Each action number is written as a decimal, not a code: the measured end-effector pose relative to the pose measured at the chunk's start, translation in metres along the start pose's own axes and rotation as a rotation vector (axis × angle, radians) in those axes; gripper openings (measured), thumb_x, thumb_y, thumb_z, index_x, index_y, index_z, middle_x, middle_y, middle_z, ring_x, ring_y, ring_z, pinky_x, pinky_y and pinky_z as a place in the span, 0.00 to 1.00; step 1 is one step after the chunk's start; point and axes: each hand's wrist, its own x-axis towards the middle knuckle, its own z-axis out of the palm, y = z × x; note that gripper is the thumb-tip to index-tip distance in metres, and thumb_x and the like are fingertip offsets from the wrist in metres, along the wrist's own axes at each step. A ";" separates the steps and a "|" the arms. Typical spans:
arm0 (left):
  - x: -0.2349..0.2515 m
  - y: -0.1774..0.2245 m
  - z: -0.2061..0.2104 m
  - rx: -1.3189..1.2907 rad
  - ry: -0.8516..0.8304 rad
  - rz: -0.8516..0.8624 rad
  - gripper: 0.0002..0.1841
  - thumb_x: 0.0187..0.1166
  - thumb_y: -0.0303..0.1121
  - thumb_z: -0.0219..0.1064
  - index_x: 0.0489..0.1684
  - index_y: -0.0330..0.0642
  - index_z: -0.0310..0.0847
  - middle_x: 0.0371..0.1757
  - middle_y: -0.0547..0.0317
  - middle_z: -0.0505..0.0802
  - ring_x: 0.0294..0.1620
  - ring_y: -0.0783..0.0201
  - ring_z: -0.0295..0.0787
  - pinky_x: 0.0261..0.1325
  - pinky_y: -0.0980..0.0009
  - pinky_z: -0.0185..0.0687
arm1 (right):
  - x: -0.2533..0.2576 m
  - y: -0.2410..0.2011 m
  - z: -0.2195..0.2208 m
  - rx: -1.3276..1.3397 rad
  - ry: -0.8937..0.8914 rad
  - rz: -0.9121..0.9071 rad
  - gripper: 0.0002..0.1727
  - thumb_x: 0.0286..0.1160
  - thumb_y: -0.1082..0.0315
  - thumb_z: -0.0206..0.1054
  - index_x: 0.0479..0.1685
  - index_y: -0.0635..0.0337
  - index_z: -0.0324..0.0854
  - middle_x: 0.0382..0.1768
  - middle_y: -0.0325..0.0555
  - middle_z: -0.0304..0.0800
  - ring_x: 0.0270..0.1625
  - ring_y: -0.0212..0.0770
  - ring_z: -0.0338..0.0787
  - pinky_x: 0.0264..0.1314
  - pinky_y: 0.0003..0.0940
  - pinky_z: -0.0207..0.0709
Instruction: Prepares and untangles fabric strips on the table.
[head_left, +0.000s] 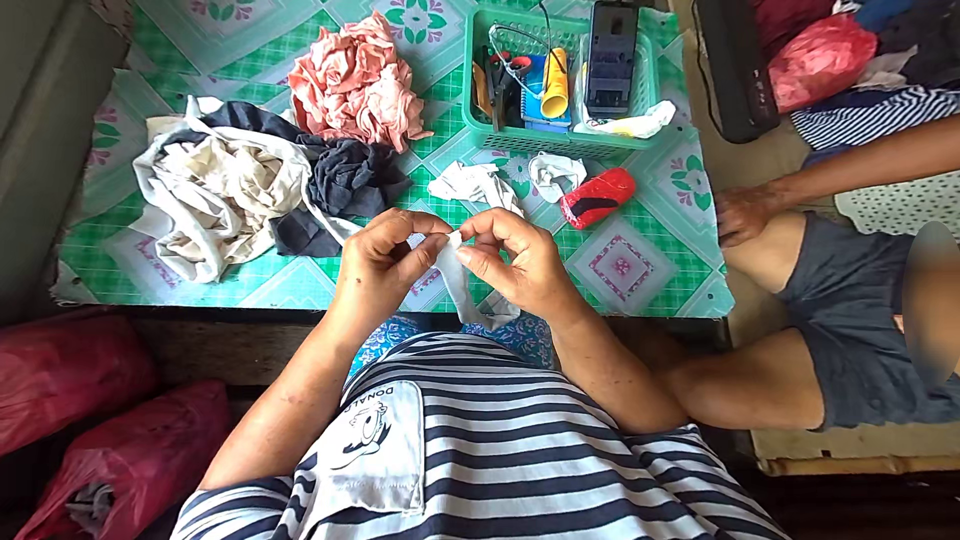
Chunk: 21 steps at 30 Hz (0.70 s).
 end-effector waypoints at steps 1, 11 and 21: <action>0.000 0.001 0.000 -0.031 -0.009 -0.034 0.05 0.80 0.27 0.68 0.46 0.37 0.89 0.41 0.65 0.89 0.24 0.84 0.72 0.25 0.89 0.67 | 0.000 0.000 0.001 -0.009 0.010 -0.002 0.07 0.74 0.77 0.67 0.46 0.72 0.82 0.26 0.39 0.78 0.24 0.21 0.72 0.27 0.12 0.70; -0.004 -0.003 0.006 -0.276 -0.074 -0.053 0.06 0.82 0.25 0.66 0.51 0.37 0.83 0.42 0.65 0.92 0.36 0.75 0.90 0.43 0.78 0.91 | -0.003 -0.002 0.002 -0.116 0.022 -0.033 0.06 0.76 0.75 0.64 0.43 0.71 0.82 0.30 0.41 0.81 0.28 0.22 0.76 0.31 0.13 0.72; -0.005 -0.006 0.007 -0.413 -0.072 -0.135 0.05 0.84 0.28 0.62 0.47 0.44 0.83 0.33 0.69 0.92 0.28 0.76 0.89 0.34 0.79 0.88 | 0.000 -0.002 -0.005 -0.365 0.056 -0.184 0.09 0.81 0.76 0.59 0.46 0.68 0.85 0.46 0.53 0.89 0.55 0.42 0.88 0.62 0.35 0.82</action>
